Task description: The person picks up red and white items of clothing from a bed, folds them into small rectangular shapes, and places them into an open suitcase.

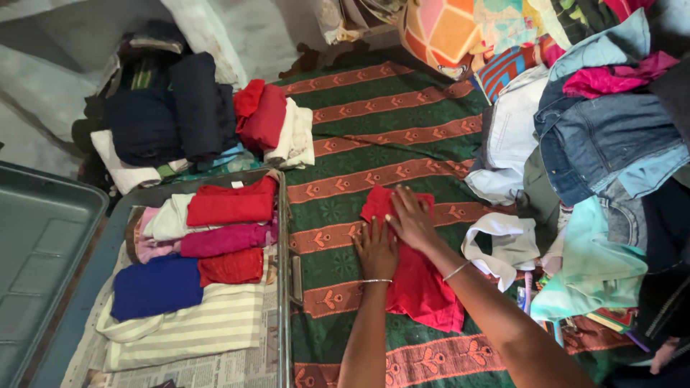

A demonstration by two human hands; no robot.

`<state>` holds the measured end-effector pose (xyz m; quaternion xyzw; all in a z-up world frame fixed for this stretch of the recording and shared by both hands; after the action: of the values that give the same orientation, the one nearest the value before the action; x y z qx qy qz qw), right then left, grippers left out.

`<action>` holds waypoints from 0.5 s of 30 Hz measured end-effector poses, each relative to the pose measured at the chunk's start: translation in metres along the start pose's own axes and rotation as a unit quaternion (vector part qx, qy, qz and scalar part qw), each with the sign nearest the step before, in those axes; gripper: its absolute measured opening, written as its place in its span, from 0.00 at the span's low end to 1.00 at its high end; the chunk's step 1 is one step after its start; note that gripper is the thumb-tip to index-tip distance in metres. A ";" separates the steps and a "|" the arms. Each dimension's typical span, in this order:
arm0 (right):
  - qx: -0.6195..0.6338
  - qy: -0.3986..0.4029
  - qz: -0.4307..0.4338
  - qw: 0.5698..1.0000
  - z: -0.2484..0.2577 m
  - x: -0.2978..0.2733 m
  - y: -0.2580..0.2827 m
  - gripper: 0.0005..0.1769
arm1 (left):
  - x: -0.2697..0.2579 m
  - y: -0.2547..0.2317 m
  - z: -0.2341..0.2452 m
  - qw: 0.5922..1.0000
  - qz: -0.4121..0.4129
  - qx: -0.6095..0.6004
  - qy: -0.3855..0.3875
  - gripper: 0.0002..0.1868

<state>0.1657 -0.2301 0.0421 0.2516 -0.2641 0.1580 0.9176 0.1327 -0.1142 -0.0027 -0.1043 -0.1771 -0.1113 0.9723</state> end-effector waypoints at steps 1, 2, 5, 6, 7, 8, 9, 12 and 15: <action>0.019 0.032 0.008 0.999 -0.001 0.002 0.006 0.34 | 0.001 -0.001 0.000 1.000 -0.002 0.008 -0.005 0.31; 0.040 0.066 0.017 0.997 -0.005 0.002 0.011 0.33 | 0.000 -0.001 0.001 1.000 -0.003 0.016 -0.009 0.31; 0.075 0.155 0.038 0.984 -0.024 0.002 0.017 0.32 | 0.001 -0.001 0.002 1.000 -0.002 0.004 -0.011 0.31; 0.081 0.184 0.043 0.979 -0.033 0.000 0.015 0.32 | 0.000 -0.001 0.003 1.000 -0.002 -0.008 -0.008 0.31; 0.077 0.188 0.041 0.978 -0.040 0.000 0.011 0.32 | -0.001 -0.001 0.004 1.000 -0.002 -0.005 -0.008 0.31; 0.073 0.193 0.041 0.978 -0.047 0.002 0.005 0.33 | -0.001 -0.002 0.005 1.000 -0.003 -0.003 -0.009 0.31; 0.068 0.197 0.040 0.977 -0.054 0.004 -0.002 0.34 | 0.000 -0.002 0.008 1.000 -0.004 -0.001 -0.010 0.31; 0.015 0.187 0.025 0.982 -0.073 0.010 -0.020 0.37 | 0.001 -0.003 0.009 1.000 -0.009 0.000 0.020 0.35; -0.009 0.159 0.000 0.987 -0.081 0.014 -0.030 0.39 | 0.000 -0.003 0.018 1.000 -0.002 -0.008 -0.013 0.35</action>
<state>0.2227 -0.2085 -0.0202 0.2147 -0.1160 0.1933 0.9503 0.1258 -0.1125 0.0140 -0.1134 -0.1888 -0.1136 0.9688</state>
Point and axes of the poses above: each hand's wrist, its own x-axis towards the middle knuckle, its own z-axis out of the back of the hand, y = z × x, the point moved 9 cm from there along x, towards the middle knuckle, and after that the axes turned 10 degrees about x, right-handed, at the moved point
